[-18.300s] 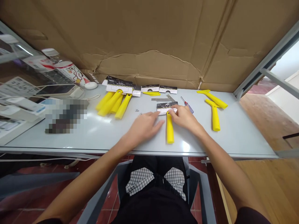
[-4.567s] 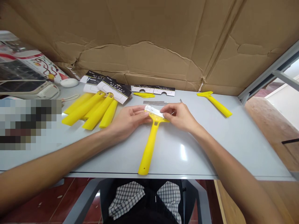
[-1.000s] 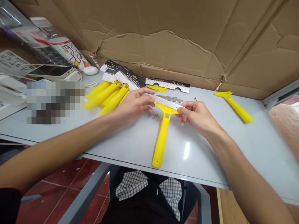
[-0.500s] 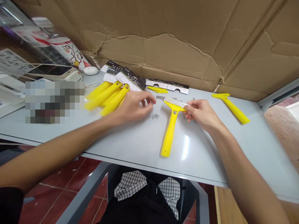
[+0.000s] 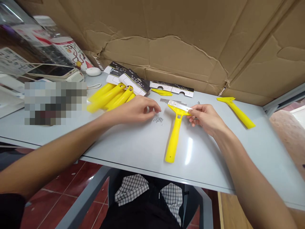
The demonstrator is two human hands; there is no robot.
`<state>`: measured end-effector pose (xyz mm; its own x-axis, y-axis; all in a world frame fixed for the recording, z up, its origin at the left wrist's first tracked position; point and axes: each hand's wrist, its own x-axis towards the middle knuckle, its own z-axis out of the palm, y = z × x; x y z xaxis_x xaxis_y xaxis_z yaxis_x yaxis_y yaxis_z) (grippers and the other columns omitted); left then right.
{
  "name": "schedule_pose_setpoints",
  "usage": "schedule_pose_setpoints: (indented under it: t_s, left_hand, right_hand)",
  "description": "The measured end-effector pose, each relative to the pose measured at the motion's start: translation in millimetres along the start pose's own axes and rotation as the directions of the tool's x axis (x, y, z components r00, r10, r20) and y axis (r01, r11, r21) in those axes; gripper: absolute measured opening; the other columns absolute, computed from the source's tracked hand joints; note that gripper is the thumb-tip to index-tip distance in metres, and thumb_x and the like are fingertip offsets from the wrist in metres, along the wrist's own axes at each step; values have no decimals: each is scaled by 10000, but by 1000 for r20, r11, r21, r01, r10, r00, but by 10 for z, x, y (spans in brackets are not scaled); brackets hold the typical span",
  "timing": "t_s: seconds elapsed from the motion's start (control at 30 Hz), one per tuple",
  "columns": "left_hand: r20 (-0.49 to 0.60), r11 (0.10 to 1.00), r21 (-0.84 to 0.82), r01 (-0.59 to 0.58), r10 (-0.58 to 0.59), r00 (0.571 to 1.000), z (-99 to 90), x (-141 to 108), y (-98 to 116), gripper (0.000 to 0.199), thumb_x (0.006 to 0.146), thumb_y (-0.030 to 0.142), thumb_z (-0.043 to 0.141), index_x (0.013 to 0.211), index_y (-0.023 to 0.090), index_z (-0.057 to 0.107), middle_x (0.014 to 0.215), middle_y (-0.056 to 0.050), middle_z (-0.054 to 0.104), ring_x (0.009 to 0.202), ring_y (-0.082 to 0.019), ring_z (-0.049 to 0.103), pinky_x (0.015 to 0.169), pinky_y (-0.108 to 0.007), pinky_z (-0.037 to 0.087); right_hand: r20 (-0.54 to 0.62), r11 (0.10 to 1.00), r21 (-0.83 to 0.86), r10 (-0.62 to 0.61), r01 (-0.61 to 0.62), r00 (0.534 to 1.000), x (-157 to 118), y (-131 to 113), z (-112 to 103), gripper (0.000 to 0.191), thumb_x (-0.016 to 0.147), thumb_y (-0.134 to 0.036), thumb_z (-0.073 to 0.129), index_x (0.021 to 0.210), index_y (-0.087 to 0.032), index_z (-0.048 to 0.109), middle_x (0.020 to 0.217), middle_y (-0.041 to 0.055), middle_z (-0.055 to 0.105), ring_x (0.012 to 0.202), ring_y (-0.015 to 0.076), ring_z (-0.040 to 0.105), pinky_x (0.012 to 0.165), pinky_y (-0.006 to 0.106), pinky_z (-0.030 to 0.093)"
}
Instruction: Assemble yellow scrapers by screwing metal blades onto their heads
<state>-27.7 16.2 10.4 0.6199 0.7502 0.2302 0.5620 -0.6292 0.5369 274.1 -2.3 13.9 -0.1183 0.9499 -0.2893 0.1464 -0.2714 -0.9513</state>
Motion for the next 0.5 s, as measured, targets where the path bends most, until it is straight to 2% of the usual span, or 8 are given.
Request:
schedule_pose_setpoints:
  t_s: [0.17,0.27,0.4,0.5]
  left_hand:
    - [67,1000,17,-14,13,998,-46,-19,-12,278,794,141,652,995,229,824,955,-57,810,749,-195,673,792,-323,493]
    - [75,994,98,-37,29,997,-21,-26,-51,266,836,169,629,1015,227,817,966,-75,801,810,-221,689,832,-348,498]
    - [3,985,169,-34,35,999,40,2,-118,275,913,215,577,1064,206,807,1055,-115,783,950,-264,697,941,-406,501]
    - [-91,991,133,0,13,996,72,64,-163,293,884,185,577,1065,196,807,1083,-125,768,1041,-290,688,1020,-440,484]
  right_hand:
    - [-23,1000,7,7,-7,1000,-3,-12,4,274,716,-307,937,763,-137,726,783,123,725,623,131,594,515,255,487]
    - [-33,1000,9,6,-6,999,-7,-22,0,262,714,-291,937,748,-138,727,769,118,718,615,129,587,513,256,486]
    - [-34,1000,9,-7,8,999,2,-16,-21,207,743,-254,904,760,-134,736,774,117,725,617,129,593,517,248,492]
    - [-34,1000,16,-5,5,999,12,-10,-26,202,748,-247,898,762,-135,730,776,121,732,612,130,598,512,243,493]
